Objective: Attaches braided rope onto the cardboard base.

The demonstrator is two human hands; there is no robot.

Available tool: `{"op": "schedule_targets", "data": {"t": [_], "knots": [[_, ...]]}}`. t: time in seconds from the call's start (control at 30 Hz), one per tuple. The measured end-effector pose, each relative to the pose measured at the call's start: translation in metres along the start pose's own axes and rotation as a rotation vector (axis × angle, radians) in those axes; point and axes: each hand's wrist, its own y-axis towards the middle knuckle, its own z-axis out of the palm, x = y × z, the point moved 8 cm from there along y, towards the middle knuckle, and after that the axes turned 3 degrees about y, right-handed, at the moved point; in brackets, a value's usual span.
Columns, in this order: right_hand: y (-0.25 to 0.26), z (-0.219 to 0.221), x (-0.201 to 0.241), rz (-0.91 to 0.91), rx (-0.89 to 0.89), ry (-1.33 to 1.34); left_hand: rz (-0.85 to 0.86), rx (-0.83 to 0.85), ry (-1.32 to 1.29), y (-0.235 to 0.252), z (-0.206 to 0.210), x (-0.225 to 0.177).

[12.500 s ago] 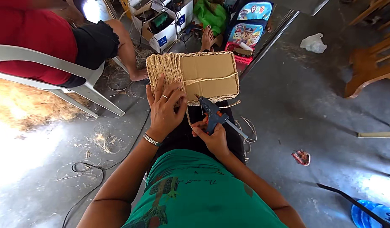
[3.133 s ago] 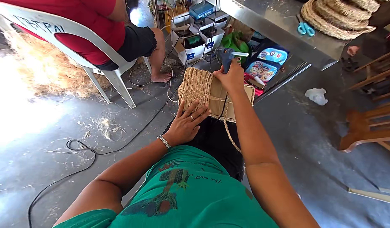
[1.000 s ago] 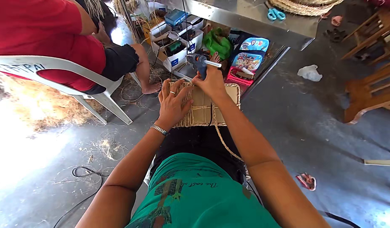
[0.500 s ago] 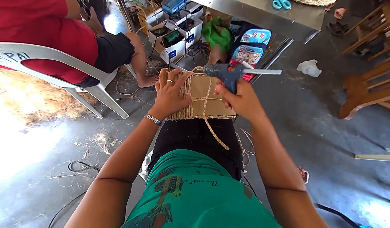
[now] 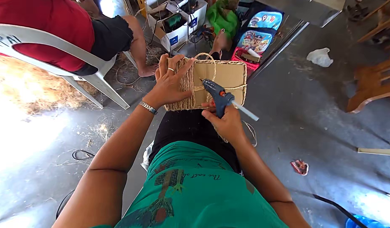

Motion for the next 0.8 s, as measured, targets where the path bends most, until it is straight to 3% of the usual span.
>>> {"op": "schedule_targets", "data": {"t": [0.4, 0.57, 0.8], "knots": [[0.022, 0.022, -0.015, -0.190, -0.154, -0.119, -0.020, -0.098, -0.006, 0.005, -0.003, 0.007], [0.015, 0.030, -0.019, -0.257, -0.224, -0.216, -0.045, -0.056, -0.020, 0.011, -0.003, 0.007], [0.032, 0.030, -0.017, -0.232, -0.240, -0.216, -0.056, -0.067, -0.060, 0.018, -0.010, 0.012]]}}
